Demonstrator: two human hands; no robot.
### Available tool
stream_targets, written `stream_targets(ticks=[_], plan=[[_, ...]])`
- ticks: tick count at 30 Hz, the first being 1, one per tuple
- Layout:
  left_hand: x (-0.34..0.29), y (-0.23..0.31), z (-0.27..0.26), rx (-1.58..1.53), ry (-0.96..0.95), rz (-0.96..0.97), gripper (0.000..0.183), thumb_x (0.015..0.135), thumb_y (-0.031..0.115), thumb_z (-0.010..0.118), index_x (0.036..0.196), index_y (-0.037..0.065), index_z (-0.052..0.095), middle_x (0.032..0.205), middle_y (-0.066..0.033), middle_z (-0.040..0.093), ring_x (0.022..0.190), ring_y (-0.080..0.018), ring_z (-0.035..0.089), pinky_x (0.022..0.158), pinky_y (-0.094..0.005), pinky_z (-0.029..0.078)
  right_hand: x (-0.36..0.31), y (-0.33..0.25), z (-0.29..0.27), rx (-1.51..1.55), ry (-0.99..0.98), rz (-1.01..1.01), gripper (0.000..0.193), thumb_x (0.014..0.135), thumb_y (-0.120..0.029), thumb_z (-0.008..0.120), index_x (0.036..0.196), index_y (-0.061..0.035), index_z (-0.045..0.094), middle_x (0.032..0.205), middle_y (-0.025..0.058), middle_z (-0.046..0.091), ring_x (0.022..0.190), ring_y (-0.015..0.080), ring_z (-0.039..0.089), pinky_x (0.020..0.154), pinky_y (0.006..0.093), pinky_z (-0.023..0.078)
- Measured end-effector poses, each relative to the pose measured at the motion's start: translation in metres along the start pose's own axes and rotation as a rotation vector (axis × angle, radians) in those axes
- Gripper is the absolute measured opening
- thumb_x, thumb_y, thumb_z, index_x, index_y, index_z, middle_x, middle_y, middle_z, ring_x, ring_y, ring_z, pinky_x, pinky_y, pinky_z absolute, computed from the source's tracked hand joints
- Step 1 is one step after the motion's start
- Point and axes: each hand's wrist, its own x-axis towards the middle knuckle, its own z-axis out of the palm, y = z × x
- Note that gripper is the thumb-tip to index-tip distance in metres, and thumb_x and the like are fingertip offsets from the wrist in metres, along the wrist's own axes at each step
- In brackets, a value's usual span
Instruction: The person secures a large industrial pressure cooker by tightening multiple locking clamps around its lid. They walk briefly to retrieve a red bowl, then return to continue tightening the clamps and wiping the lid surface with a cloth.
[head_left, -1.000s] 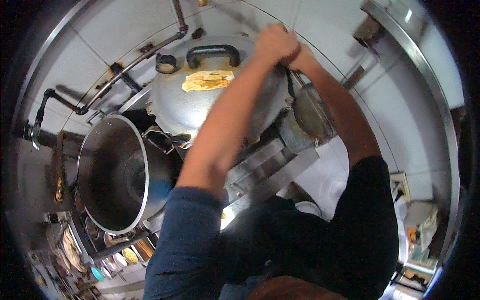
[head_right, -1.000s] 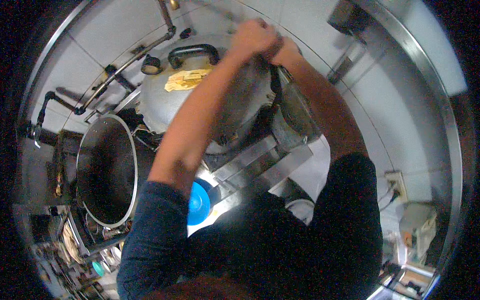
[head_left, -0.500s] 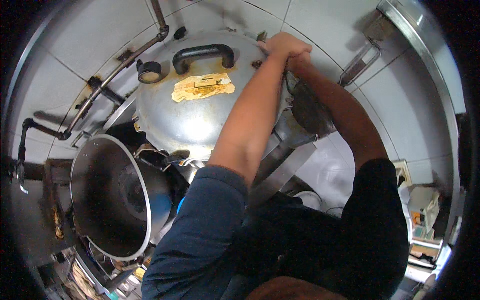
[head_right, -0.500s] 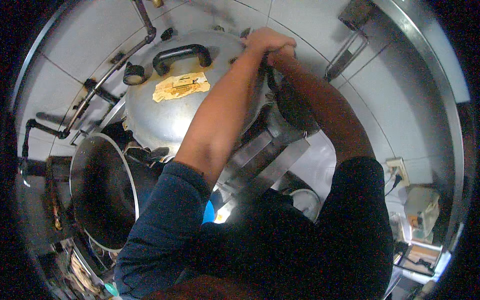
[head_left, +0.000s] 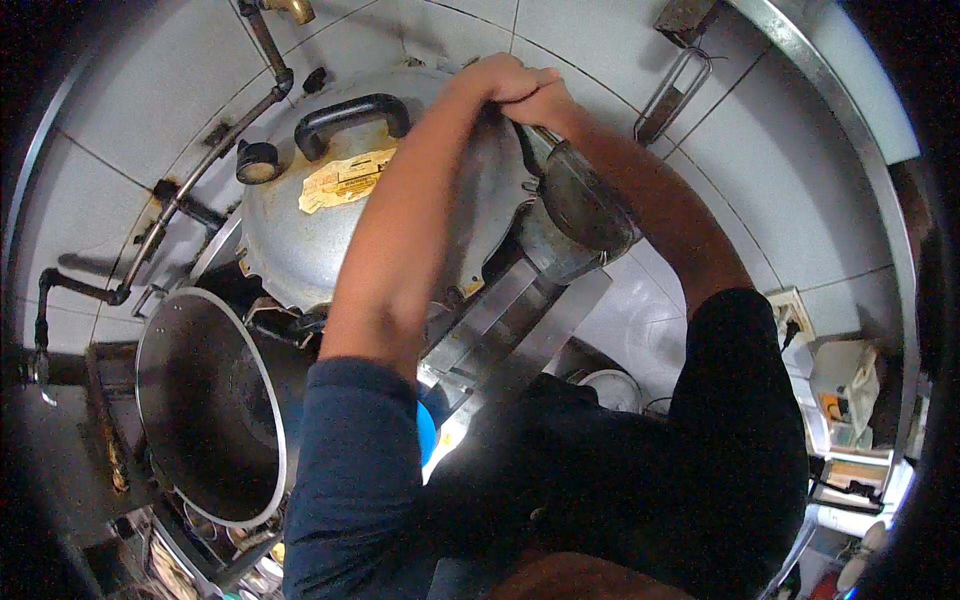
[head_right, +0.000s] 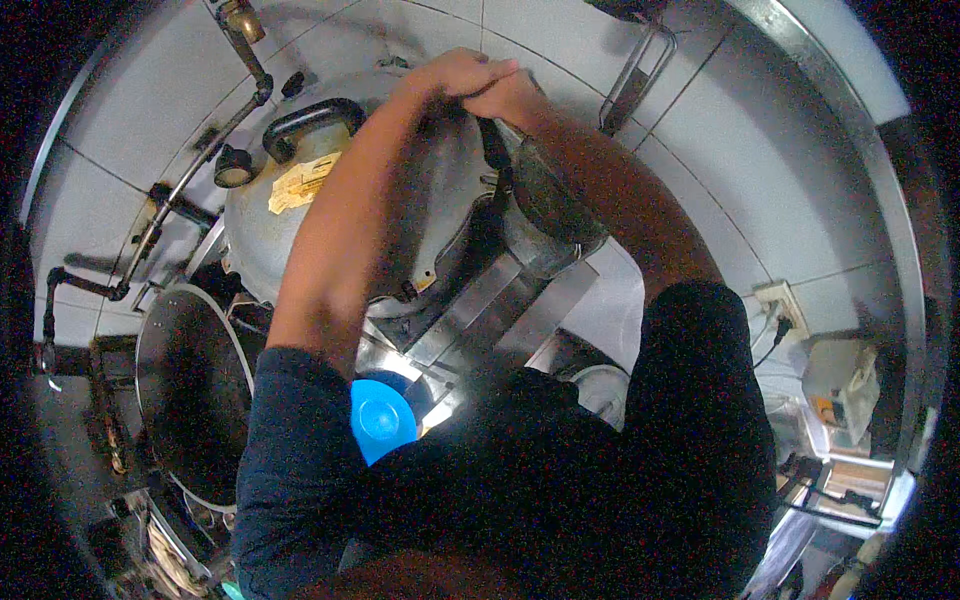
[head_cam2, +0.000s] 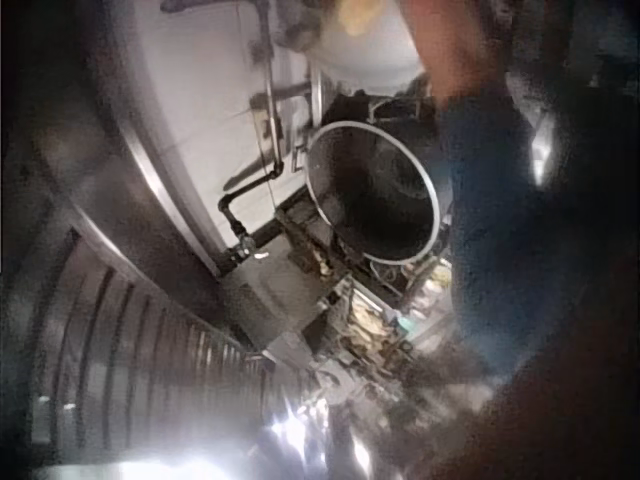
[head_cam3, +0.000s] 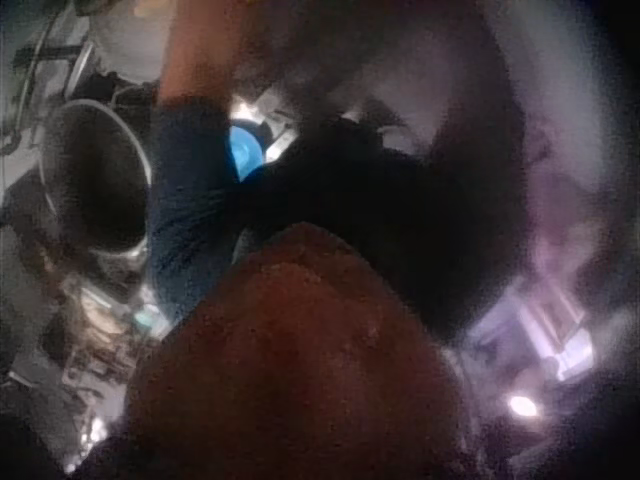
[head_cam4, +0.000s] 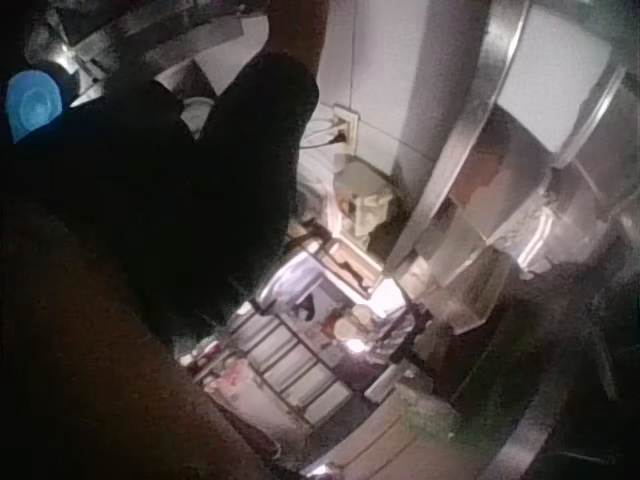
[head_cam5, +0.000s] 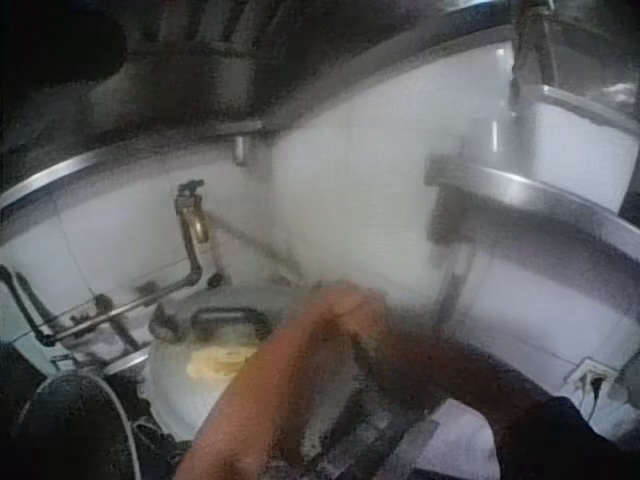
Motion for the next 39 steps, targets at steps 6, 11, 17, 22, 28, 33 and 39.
stream_targets(ticks=[6,11,17,22,28,33,39], plan=[[-0.186,0.042,-0.065,-0.285,0.532,0.287,0.049,0.087,0.035,0.068,0.115,-0.005,0.063,0.108,-0.0171,0.069,0.1,-0.0222,0.067,0.088,-0.0323,0.05,0.036,0.009,-0.019,1.02,-0.126,-0.065,0.036,0.088,-0.033,0.064,0.107,-0.0032,0.064,0.103,0.0092,0.066,0.101,0.0191,0.061,0.09,0.0311,0.047],[-0.323,0.016,-0.047,-0.438,1.281,0.275,0.022,0.094,0.01,0.06,0.111,-0.004,0.064,0.104,-0.0114,0.069,0.094,-0.0157,0.066,0.086,-0.0276,0.049,0.052,0.008,-0.006,1.186,-0.348,0.098,0.03,0.095,-0.028,0.058,0.074,-0.0066,0.059,0.077,0.0039,0.059,0.072,0.0125,0.054,0.071,0.025,0.04],[-0.375,-0.065,0.024,0.008,1.316,-0.158,0.013,0.092,0.007,0.06,0.093,-0.002,0.069,0.078,-0.0093,0.063,0.068,-0.0145,0.056,0.062,-0.0271,0.044,0.056,0.0,0.012,1.401,-0.298,0.19,0.045,0.093,-0.032,0.06,0.058,-0.0141,0.038,0.05,-0.0018,0.037,0.059,0.0151,0.046,0.062,0.0277,0.038],[-0.356,-0.061,0.044,0.029,1.49,-0.171,0.011,0.088,0.007,0.065,0.08,-0.001,0.067,0.067,-0.0091,0.059,0.06,-0.0202,0.054,0.055,-0.0311,0.041,0.047,-0.019,-0.004,1.476,-0.306,0.278,0.047,0.095,-0.032,0.056,0.058,-0.016,0.034,0.048,-0.0017,0.035,0.052,0.0143,0.041,0.055,0.0275,0.036],[-0.356,-0.077,0.044,0.184,1.526,-0.113,0.03,0.079,0.003,0.07,0.056,0.003,0.049,0.053,-0.0094,0.048,0.049,-0.0242,0.046,0.047,-0.0347,0.034,0.056,-0.015,0.006,1.331,-0.334,0.274,0.046,0.097,-0.032,0.053,0.058,-0.0165,0.033,0.046,-0.0021,0.033,0.047,0.0123,0.036,0.049,0.0271,0.032],[-0.363,-0.075,0.032,0.139,1.395,0.023,0.033,0.072,-0.001,0.07,0.052,0.006,0.045,0.05,-0.008,0.046,0.043,-0.0234,0.044,0.044,-0.0338,0.034,0.047,-0.015,0.001,1.427,-0.215,0.285,0.041,0.091,-0.026,0.058,0.058,-0.0145,0.039,0.044,-0.0008,0.034,0.044,0.0149,0.038,0.047,0.029,0.032],[-0.375,-0.099,0.011,0.154,1.307,0.056,0.031,0.069,-0.002,0.068,0.052,0.005,0.043,0.05,-0.0096,0.045,0.044,-0.0251,0.044,0.044,-0.0342,0.035,0.03,-0.016,0.007,1.292,-0.093,0.347,0.037,0.087,-0.02,0.053,0.054,-0.0167,0.035,0.043,-0.0014,0.031,0.041,0.0148,0.036,0.046,0.0291,0.031]])
